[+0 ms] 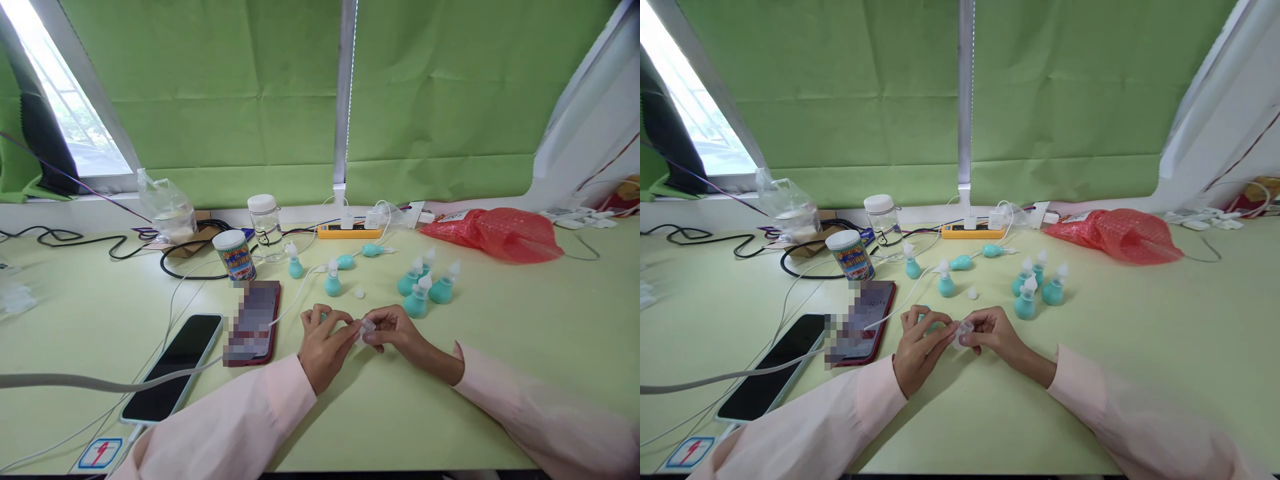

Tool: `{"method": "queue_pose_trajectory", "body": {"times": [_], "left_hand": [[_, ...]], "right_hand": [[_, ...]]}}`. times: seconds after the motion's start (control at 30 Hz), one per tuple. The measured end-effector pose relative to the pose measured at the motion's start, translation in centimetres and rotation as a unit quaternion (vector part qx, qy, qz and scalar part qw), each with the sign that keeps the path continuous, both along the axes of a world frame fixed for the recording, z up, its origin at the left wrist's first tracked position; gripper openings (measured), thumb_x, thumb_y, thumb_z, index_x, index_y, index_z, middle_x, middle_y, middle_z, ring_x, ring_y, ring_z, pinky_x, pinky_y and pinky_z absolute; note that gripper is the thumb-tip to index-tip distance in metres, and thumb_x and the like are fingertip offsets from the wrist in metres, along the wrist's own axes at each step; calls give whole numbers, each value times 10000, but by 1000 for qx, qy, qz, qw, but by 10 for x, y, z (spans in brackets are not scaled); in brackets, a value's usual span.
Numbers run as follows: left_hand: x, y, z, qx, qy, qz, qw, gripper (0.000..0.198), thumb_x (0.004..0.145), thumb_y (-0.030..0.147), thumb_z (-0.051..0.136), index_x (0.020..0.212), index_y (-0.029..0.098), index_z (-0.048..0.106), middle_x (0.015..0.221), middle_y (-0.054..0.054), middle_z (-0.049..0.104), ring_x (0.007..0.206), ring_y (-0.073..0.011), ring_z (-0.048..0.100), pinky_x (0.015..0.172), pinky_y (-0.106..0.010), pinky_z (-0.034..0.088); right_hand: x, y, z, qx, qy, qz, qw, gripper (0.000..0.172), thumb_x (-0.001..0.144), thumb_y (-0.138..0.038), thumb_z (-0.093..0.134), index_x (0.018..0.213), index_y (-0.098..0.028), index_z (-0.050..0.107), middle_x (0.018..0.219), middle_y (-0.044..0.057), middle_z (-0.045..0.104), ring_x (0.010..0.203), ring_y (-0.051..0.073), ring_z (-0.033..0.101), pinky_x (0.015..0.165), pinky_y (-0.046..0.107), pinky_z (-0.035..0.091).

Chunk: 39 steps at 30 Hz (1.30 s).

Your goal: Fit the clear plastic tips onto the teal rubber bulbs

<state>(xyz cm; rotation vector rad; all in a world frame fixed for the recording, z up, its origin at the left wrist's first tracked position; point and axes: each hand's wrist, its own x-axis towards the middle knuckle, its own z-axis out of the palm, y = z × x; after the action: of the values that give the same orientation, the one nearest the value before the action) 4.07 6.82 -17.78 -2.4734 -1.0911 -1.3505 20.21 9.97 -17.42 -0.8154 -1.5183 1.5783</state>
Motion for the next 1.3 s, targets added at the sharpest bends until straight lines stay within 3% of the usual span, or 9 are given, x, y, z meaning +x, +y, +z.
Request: {"method": "queue_pose_trajectory", "body": {"times": [0.23,0.4,0.67,0.87,1.13,1.3], "left_hand": [[-2,7,2,-15,-49,-33,998,66,719,155,576,726,191,631,680,-12,631,716,-163,416,583,-307,278],[-3,8,4,-48,-28,-73,996,62,713,169,578,687,181,633,655,-21,618,703,-160,425,584,-306,312],[-3,7,-3,44,24,-61,997,62,709,101,547,707,150,585,658,-32,613,703,-165,416,594,-322,337],[-3,9,0,31,1,-94,995,55,683,94,535,685,147,549,622,-34,579,650,-140,411,583,-292,394],[-3,9,0,77,-34,-30,996,91,654,70,557,681,153,530,615,-18,572,649,-131,413,594,-285,403],[-3,11,-7,109,111,34,987,86,670,74,541,621,144,556,635,-40,574,705,-176,425,592,-327,367]], "right_hand": [[0,0,3,-14,-38,-1,999,119,525,-199,654,548,-107,583,482,-17,489,403,53,393,364,184,339],[5,2,5,24,-109,24,993,115,518,-184,653,559,-106,580,477,-26,460,416,53,395,356,170,327],[6,1,4,46,-125,30,991,152,531,-221,661,569,-112,564,493,-26,455,428,54,400,358,165,333],[1,-3,0,34,-100,16,994,186,530,-264,671,564,-113,567,478,-32,445,408,48,383,356,174,337],[3,5,5,37,-49,-103,993,224,580,-330,642,543,-133,542,486,-22,470,397,66,419,414,219,364],[4,12,-6,83,-115,-103,984,212,585,-314,628,681,-134,570,570,-8,497,442,75,426,410,214,372]]}}
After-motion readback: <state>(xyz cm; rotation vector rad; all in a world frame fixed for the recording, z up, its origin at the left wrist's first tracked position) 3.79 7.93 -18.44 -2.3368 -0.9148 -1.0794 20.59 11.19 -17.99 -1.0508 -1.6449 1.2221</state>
